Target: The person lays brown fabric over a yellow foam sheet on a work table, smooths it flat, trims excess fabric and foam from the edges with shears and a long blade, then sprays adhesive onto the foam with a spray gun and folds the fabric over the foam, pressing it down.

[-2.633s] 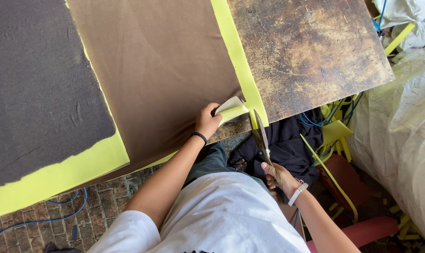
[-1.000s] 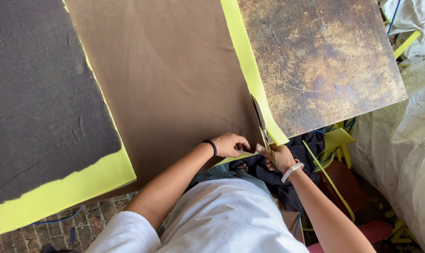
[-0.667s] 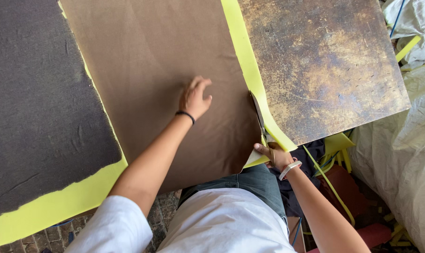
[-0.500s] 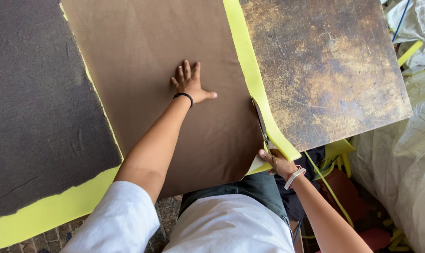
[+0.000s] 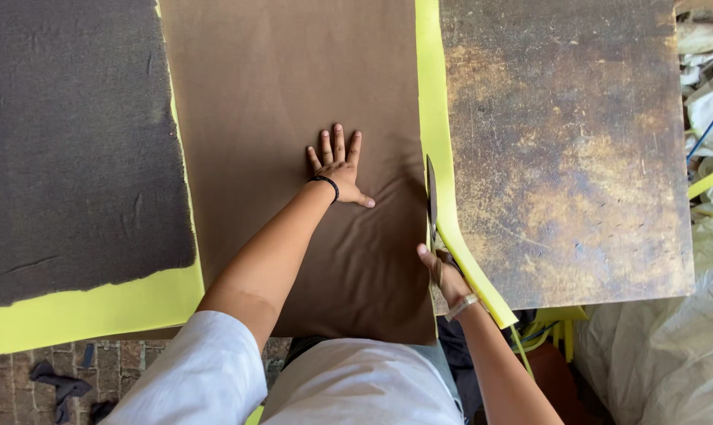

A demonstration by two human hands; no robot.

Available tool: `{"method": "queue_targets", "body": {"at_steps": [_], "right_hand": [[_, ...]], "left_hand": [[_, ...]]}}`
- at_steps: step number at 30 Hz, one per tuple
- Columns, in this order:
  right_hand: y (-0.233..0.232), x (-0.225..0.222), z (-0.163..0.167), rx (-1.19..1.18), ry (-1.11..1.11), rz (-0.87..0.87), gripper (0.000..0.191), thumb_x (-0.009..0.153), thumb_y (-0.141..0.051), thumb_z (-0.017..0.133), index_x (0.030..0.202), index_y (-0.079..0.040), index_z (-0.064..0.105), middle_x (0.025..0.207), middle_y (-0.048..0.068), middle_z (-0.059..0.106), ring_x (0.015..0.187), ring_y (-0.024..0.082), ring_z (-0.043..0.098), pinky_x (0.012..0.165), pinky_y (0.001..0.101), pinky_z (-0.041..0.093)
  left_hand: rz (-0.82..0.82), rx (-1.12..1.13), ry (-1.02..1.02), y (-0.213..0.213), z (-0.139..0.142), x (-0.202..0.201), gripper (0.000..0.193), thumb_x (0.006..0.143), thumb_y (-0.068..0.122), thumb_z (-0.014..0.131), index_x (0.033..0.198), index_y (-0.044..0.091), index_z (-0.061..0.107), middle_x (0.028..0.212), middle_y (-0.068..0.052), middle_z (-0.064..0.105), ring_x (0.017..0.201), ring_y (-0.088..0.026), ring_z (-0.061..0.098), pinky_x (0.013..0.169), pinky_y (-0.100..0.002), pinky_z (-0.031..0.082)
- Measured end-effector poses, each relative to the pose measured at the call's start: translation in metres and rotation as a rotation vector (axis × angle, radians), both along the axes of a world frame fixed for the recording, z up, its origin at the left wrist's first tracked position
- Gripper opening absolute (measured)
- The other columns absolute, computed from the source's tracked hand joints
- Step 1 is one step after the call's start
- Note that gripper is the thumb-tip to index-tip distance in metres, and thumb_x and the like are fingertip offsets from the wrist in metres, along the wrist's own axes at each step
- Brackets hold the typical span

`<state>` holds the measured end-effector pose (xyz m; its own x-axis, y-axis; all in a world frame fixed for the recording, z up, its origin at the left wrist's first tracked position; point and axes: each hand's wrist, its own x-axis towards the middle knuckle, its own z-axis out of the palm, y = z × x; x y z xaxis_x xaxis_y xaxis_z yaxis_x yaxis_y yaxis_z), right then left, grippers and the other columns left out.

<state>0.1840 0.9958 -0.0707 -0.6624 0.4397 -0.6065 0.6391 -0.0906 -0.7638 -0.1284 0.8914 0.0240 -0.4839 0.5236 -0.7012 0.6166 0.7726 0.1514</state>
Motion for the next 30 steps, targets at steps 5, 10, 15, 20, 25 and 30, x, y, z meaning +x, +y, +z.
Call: {"method": "queue_targets", "body": {"at_steps": [5,10,15,20,25,30], "right_hand": [[0.008,-0.021,-0.010,-0.100,-0.213,-0.060,0.078,0.087,-0.065,0.070,0.116,0.008,0.068,0.100,0.021,0.071,0.092,0.029,0.066,0.089,0.0457,0.052],[0.018,-0.036,0.002,-0.038,-0.233,0.004,0.078,0.092,-0.068,0.062,0.118,0.005,0.073,0.101,0.020,0.072,0.096,0.028,0.066,0.090,0.0390,0.052],[0.038,-0.079,0.001,-0.093,-0.094,-0.078,0.082,0.082,-0.069,0.072,0.122,0.002,0.064,0.105,0.005,0.070,0.099,0.018,0.065,0.086,0.0323,0.050],[0.043,-0.091,0.011,-0.029,-0.258,-0.018,0.087,0.089,-0.069,0.068,0.119,0.013,0.075,0.108,0.040,0.070,0.092,0.048,0.069,0.080,0.0543,0.053],[0.064,-0.130,0.021,-0.159,0.049,-0.128,0.084,0.089,-0.062,0.074,0.142,-0.002,0.050,0.131,0.007,0.061,0.118,0.016,0.054,0.097,0.0329,0.040],[0.069,-0.156,0.019,-0.032,-0.014,-0.123,0.086,0.080,-0.059,0.075,0.132,0.009,0.064,0.128,0.022,0.072,0.119,0.029,0.066,0.102,0.0378,0.049]], "left_hand": [[0.012,-0.019,-0.015,0.003,-0.002,-0.002,0.155,0.063,0.066,0.087,0.160,0.021,-0.025,0.166,-0.020,-0.033,0.152,-0.045,-0.030,0.120,-0.069,-0.008],[0.041,0.077,-0.015,0.004,-0.016,-0.012,0.142,0.069,0.070,0.081,0.163,0.026,-0.016,0.168,-0.016,-0.029,0.154,-0.043,-0.026,0.120,-0.069,-0.008],[0.198,0.256,0.106,0.025,-0.036,-0.038,0.107,0.086,0.074,0.059,0.166,0.036,-0.001,0.173,-0.008,-0.022,0.160,-0.034,-0.018,0.122,-0.070,-0.007],[0.312,0.160,0.061,0.050,-0.039,-0.053,0.114,0.085,0.076,0.055,0.164,0.029,-0.012,0.169,-0.010,-0.028,0.156,-0.035,-0.026,0.118,-0.073,-0.009],[0.273,0.108,0.017,0.053,-0.030,-0.056,0.118,0.084,0.080,0.053,0.163,0.027,-0.018,0.168,-0.010,-0.033,0.153,-0.037,-0.031,0.116,-0.074,-0.010],[0.257,0.065,-0.037,0.055,-0.025,-0.063,0.119,0.082,0.084,0.048,0.162,0.028,-0.019,0.167,-0.010,-0.036,0.153,-0.037,-0.033,0.116,-0.074,-0.011]]}}
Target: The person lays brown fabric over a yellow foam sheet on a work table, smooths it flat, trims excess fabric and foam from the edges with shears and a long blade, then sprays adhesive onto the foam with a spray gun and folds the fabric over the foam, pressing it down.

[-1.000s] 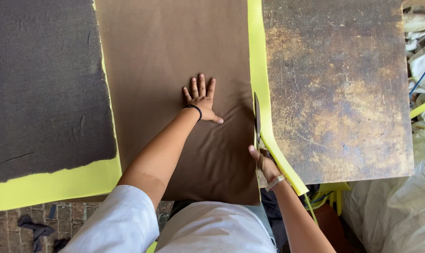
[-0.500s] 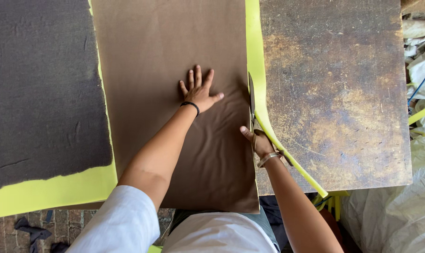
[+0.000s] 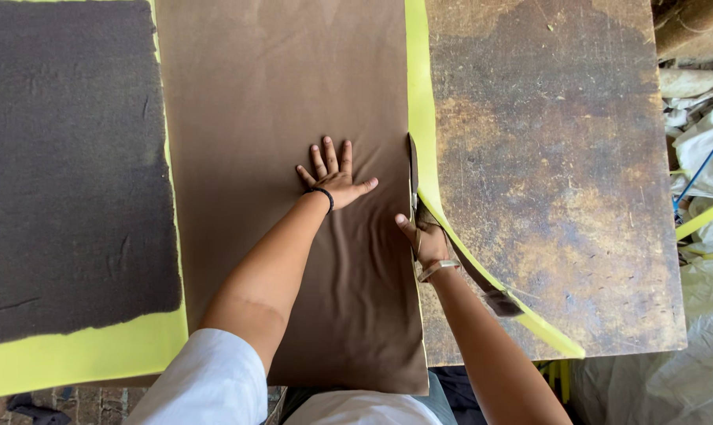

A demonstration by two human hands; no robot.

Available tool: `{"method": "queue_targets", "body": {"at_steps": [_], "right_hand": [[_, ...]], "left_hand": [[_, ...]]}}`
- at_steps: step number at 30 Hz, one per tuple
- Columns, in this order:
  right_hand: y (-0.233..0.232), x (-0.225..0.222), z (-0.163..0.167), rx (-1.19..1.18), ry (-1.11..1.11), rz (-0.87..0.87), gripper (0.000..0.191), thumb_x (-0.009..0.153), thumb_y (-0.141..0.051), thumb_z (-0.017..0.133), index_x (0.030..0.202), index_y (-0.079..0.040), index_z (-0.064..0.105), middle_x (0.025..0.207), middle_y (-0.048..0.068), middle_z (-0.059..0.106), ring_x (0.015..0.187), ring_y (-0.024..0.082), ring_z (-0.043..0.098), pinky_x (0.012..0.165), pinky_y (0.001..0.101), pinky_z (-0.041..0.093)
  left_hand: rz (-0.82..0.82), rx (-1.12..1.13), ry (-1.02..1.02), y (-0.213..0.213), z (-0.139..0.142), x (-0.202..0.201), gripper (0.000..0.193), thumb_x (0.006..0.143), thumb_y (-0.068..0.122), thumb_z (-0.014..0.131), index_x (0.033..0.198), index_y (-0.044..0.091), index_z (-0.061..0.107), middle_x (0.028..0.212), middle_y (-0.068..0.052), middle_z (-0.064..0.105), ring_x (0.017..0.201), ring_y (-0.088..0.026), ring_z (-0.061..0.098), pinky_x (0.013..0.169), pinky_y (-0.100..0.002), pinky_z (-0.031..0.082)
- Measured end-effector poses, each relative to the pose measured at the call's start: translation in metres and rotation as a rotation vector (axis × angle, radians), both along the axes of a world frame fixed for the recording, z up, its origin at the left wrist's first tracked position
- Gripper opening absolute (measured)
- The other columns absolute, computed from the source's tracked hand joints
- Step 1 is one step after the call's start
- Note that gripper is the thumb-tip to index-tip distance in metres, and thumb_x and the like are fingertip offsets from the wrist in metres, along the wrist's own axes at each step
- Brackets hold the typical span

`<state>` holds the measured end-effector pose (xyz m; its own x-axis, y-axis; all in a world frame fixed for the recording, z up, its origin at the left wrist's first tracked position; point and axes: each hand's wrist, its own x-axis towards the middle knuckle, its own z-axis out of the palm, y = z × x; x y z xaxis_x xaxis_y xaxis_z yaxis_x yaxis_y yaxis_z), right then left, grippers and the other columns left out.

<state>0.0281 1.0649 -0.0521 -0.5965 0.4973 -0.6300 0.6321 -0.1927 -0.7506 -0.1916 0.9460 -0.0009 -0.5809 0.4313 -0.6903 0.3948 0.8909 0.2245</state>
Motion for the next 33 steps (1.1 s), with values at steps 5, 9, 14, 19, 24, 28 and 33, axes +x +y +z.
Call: {"method": "queue_targets", "body": {"at_steps": [5,9,14,19,24,28,33], "right_hand": [[0.009,-0.018,0.003,-0.078,0.012,-0.009,0.088,0.086,-0.063,0.070,0.139,0.006,0.058,0.134,0.025,0.064,0.125,0.033,0.058,0.104,0.0412,0.045],[0.025,-0.055,0.008,-0.050,0.058,-0.016,0.093,0.083,-0.063,0.076,0.140,0.006,0.052,0.137,0.021,0.059,0.127,0.028,0.054,0.105,0.0392,0.041],[0.029,-0.065,0.017,-0.023,-0.133,0.002,0.098,0.076,-0.066,0.072,0.136,0.010,0.062,0.132,0.029,0.070,0.126,0.036,0.067,0.109,0.0430,0.049],[0.046,-0.093,0.023,-0.095,0.089,-0.052,0.094,0.084,-0.066,0.074,0.149,-0.004,0.043,0.141,0.015,0.052,0.127,0.027,0.048,0.100,0.0410,0.040],[0.053,-0.115,0.019,-0.012,-0.050,-0.052,0.096,0.076,-0.063,0.076,0.136,0.011,0.064,0.133,0.029,0.067,0.126,0.040,0.059,0.103,0.0447,0.047],[0.063,-0.122,0.011,-0.053,-0.177,-0.007,0.093,0.087,-0.069,0.069,0.131,0.013,0.069,0.131,0.045,0.060,0.123,0.057,0.057,0.101,0.0611,0.044],[0.086,-0.161,-0.001,-0.021,0.000,-0.030,0.095,0.083,-0.068,0.078,0.133,0.009,0.056,0.127,0.023,0.064,0.120,0.031,0.060,0.103,0.0427,0.046]], "left_hand": [[-0.012,-0.001,-0.020,0.002,0.001,-0.003,0.120,0.082,0.085,0.047,0.162,0.027,-0.021,0.165,-0.011,-0.038,0.151,-0.039,-0.034,0.115,-0.075,-0.012],[-0.011,-0.006,-0.028,0.002,0.002,-0.006,0.120,0.082,0.085,0.046,0.162,0.027,-0.022,0.165,-0.012,-0.038,0.151,-0.039,-0.036,0.115,-0.074,-0.013],[-0.016,-0.021,-0.047,0.004,0.004,-0.010,0.121,0.082,0.085,0.047,0.162,0.026,-0.022,0.165,-0.013,-0.039,0.150,-0.040,-0.037,0.115,-0.074,-0.013],[-0.025,-0.036,-0.050,0.004,0.006,-0.012,0.122,0.082,0.084,0.048,0.162,0.025,-0.023,0.164,-0.014,-0.039,0.150,-0.041,-0.037,0.114,-0.075,-0.013],[-0.015,-0.034,-0.064,0.005,0.008,-0.015,0.122,0.082,0.084,0.048,0.161,0.026,-0.024,0.165,-0.014,-0.039,0.150,-0.041,-0.037,0.114,-0.075,-0.014],[-0.033,-0.035,-0.066,0.006,0.010,-0.019,0.122,0.082,0.085,0.047,0.161,0.025,-0.024,0.165,-0.015,-0.039,0.150,-0.042,-0.037,0.113,-0.076,-0.014],[-0.037,-0.049,-0.076,0.006,0.014,-0.021,0.122,0.083,0.085,0.047,0.162,0.024,-0.024,0.165,-0.015,-0.038,0.150,-0.042,-0.037,0.113,-0.077,-0.014]]}}
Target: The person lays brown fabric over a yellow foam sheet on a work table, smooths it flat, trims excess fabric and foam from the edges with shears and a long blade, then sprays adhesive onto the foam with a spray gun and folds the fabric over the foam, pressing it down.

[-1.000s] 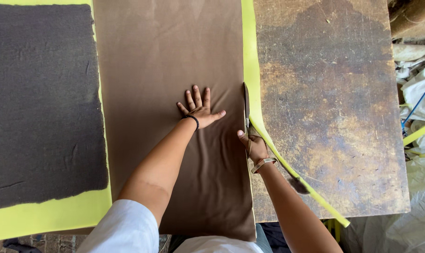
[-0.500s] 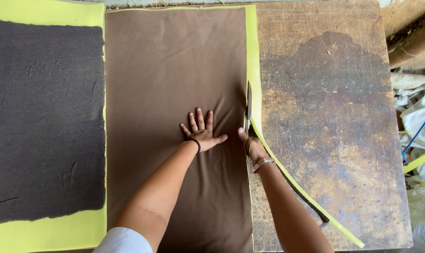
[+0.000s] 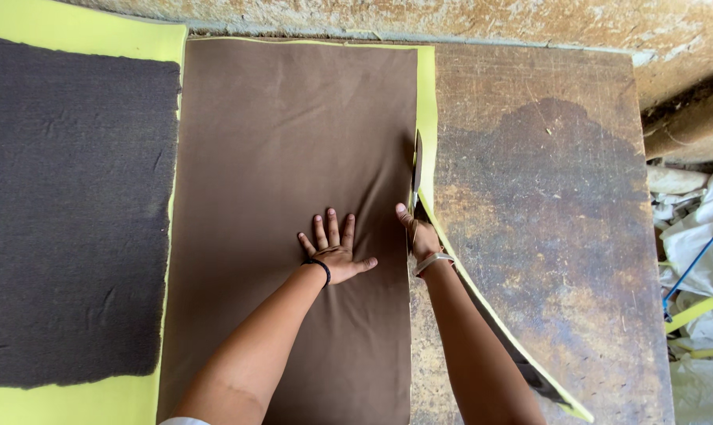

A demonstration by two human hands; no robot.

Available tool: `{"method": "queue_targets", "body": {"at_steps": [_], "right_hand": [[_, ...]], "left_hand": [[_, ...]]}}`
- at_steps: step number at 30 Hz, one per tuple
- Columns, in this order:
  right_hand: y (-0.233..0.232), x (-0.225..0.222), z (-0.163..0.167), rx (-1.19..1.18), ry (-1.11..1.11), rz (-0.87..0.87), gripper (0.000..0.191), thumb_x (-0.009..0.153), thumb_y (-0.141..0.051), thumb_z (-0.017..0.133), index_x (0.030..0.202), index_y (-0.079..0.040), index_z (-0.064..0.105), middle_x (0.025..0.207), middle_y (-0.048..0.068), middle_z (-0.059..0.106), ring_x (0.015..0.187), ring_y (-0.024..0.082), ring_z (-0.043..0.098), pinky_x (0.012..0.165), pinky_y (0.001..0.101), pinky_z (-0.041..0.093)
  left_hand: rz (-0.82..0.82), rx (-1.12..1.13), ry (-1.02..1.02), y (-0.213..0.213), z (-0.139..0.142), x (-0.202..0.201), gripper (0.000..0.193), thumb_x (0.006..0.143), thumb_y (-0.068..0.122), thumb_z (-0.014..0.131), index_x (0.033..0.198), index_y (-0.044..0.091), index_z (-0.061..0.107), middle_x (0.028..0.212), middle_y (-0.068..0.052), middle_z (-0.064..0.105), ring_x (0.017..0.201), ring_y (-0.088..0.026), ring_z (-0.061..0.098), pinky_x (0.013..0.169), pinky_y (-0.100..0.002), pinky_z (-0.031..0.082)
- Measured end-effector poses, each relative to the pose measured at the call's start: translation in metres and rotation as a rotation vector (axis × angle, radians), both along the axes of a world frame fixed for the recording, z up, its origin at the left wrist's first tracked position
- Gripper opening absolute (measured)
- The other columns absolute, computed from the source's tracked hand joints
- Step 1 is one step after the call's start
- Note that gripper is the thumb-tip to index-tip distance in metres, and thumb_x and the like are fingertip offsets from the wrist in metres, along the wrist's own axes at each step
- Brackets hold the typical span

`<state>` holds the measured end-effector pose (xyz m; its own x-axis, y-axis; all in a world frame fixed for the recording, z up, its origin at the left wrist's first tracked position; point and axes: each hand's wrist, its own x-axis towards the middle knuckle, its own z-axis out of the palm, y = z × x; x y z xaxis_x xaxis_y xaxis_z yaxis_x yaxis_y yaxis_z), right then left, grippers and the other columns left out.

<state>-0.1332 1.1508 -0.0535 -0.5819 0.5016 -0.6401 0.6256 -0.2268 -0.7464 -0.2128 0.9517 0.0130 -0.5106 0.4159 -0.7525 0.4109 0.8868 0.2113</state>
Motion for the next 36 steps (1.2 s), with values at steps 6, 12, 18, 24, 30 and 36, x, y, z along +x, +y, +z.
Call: {"method": "queue_targets", "body": {"at_steps": [6,12,18,24,30,36], "right_hand": [[0.003,-0.007,0.002,0.058,-0.084,0.020,0.101,0.072,-0.073,0.072,0.131,0.009,0.070,0.121,0.025,0.074,0.114,0.033,0.070,0.101,0.0416,0.052],[0.030,-0.051,-0.001,0.005,0.046,-0.020,0.084,0.081,-0.066,0.078,0.126,0.003,0.061,0.101,0.013,0.062,0.082,0.023,0.057,0.071,0.0392,0.047],[0.037,-0.057,-0.025,0.182,-0.050,0.055,0.089,0.084,-0.070,0.076,0.113,0.014,0.079,0.085,0.014,0.064,0.068,0.018,0.055,0.063,0.0339,0.048],[0.068,-0.101,-0.022,0.106,0.259,0.031,0.083,0.085,-0.064,0.079,0.135,-0.003,0.053,0.105,-0.001,0.063,0.097,0.018,0.064,0.079,0.0388,0.055],[0.071,-0.114,-0.010,0.066,0.011,0.035,0.091,0.089,-0.061,0.079,0.124,0.022,0.068,0.099,0.029,0.069,0.079,0.037,0.065,0.064,0.0404,0.050],[0.088,-0.155,0.016,-0.121,0.143,-0.047,0.061,0.079,-0.057,0.080,0.113,-0.009,0.065,0.082,-0.001,0.068,0.062,0.011,0.066,0.053,0.0292,0.054]], "left_hand": [[0.004,0.000,-0.034,0.003,0.006,-0.002,0.121,0.084,0.084,0.047,0.161,0.024,-0.025,0.165,-0.015,-0.039,0.149,-0.043,-0.039,0.113,-0.076,-0.015],[0.005,-0.016,-0.055,0.003,0.013,-0.006,0.121,0.085,0.083,0.047,0.161,0.023,-0.026,0.165,-0.015,-0.039,0.149,-0.043,-0.039,0.113,-0.077,-0.015],[0.013,-0.017,-0.061,0.004,0.020,-0.007,0.121,0.085,0.082,0.049,0.162,0.023,-0.024,0.166,-0.015,-0.038,0.150,-0.043,-0.038,0.114,-0.076,-0.014],[0.015,-0.018,-0.063,0.004,0.023,-0.009,0.120,0.085,0.080,0.050,0.162,0.024,-0.023,0.166,-0.015,-0.039,0.150,-0.043,-0.038,0.114,-0.076,-0.014],[0.008,-0.033,-0.086,0.004,0.026,-0.013,0.121,0.085,0.081,0.050,0.162,0.023,-0.024,0.165,-0.015,-0.040,0.150,-0.043,-0.038,0.115,-0.075,-0.014],[-0.004,-0.047,-0.113,0.006,0.033,-0.017,0.120,0.087,0.080,0.047,0.161,0.022,-0.026,0.164,-0.016,-0.042,0.149,-0.043,-0.039,0.115,-0.076,-0.014]]}}
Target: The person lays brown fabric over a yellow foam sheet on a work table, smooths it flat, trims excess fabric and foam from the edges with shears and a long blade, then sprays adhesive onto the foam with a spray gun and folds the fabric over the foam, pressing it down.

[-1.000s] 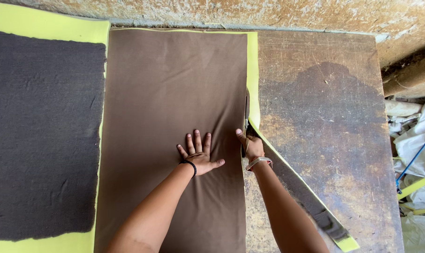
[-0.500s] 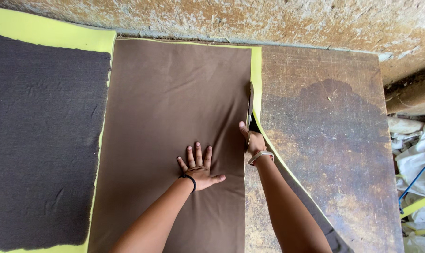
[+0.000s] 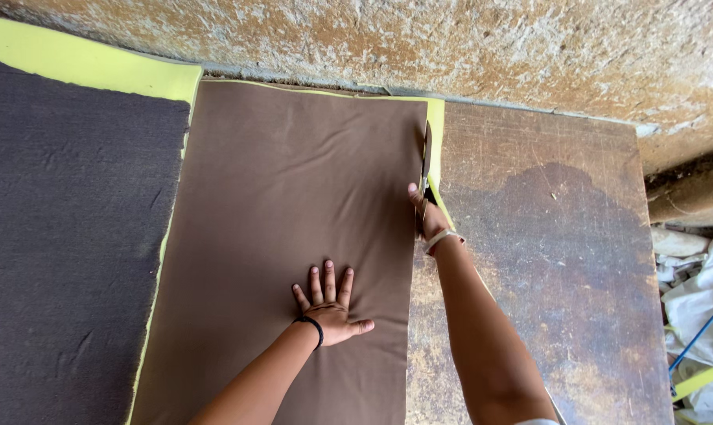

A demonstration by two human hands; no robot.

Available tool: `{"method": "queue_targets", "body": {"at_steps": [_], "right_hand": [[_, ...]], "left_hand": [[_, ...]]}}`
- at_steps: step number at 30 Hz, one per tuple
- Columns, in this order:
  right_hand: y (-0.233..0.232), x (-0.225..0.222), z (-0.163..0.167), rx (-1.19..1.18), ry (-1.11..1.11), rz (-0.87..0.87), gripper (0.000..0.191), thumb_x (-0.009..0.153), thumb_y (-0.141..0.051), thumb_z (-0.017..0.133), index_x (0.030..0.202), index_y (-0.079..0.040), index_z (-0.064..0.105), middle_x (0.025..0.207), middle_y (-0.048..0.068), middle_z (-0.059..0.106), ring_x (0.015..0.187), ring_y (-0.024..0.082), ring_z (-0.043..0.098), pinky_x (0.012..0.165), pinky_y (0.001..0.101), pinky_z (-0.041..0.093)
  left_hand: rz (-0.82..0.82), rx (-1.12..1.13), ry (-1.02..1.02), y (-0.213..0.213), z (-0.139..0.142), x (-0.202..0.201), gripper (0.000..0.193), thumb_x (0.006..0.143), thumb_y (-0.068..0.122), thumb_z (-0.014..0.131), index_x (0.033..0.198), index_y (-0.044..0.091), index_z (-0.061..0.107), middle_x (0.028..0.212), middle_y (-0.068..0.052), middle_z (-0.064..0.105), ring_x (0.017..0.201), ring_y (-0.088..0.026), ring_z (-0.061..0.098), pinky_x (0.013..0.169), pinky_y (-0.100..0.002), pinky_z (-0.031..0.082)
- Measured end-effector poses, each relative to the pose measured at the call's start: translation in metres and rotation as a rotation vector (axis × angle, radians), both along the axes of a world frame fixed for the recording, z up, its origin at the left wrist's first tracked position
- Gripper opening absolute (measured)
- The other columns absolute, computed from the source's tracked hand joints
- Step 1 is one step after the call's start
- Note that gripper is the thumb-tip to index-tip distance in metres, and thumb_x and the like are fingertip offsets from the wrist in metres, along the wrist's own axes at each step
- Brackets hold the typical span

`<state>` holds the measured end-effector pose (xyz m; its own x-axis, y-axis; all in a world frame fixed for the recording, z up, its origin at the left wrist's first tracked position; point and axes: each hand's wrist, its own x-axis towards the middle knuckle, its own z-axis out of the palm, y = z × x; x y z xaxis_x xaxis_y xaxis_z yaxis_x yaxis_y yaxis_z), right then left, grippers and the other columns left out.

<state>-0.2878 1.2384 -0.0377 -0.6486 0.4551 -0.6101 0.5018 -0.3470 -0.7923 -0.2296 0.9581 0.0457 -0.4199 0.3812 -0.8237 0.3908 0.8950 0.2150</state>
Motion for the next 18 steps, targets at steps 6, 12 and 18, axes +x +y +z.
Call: {"method": "queue_targets", "body": {"at_steps": [6,12,18], "right_hand": [[0.004,-0.011,0.009,0.179,-0.075,0.040,0.076,0.080,-0.057,0.083,0.112,0.010,0.069,0.075,0.010,0.058,0.054,0.020,0.052,0.045,0.0325,0.044],[0.019,-0.040,0.020,0.050,-0.089,0.049,0.065,0.085,-0.059,0.079,0.103,0.002,0.067,0.071,0.003,0.063,0.054,0.014,0.056,0.047,0.0274,0.047],[0.026,-0.050,0.014,0.224,-0.067,0.051,0.055,0.080,-0.051,0.083,0.096,0.000,0.071,0.067,0.001,0.060,0.050,0.013,0.055,0.044,0.0292,0.048]], "left_hand": [[0.003,-0.007,-0.025,0.000,0.006,-0.003,0.120,0.087,0.080,0.048,0.161,0.022,-0.027,0.164,-0.016,-0.042,0.150,-0.043,-0.039,0.115,-0.076,-0.014],[0.011,0.008,-0.033,0.000,0.007,-0.006,0.120,0.088,0.078,0.049,0.161,0.021,-0.026,0.164,-0.017,-0.042,0.149,-0.044,-0.040,0.114,-0.076,-0.013],[0.007,0.003,-0.030,0.001,0.009,-0.008,0.121,0.087,0.079,0.049,0.161,0.021,-0.026,0.164,-0.017,-0.042,0.149,-0.044,-0.039,0.114,-0.076,-0.014]]}}
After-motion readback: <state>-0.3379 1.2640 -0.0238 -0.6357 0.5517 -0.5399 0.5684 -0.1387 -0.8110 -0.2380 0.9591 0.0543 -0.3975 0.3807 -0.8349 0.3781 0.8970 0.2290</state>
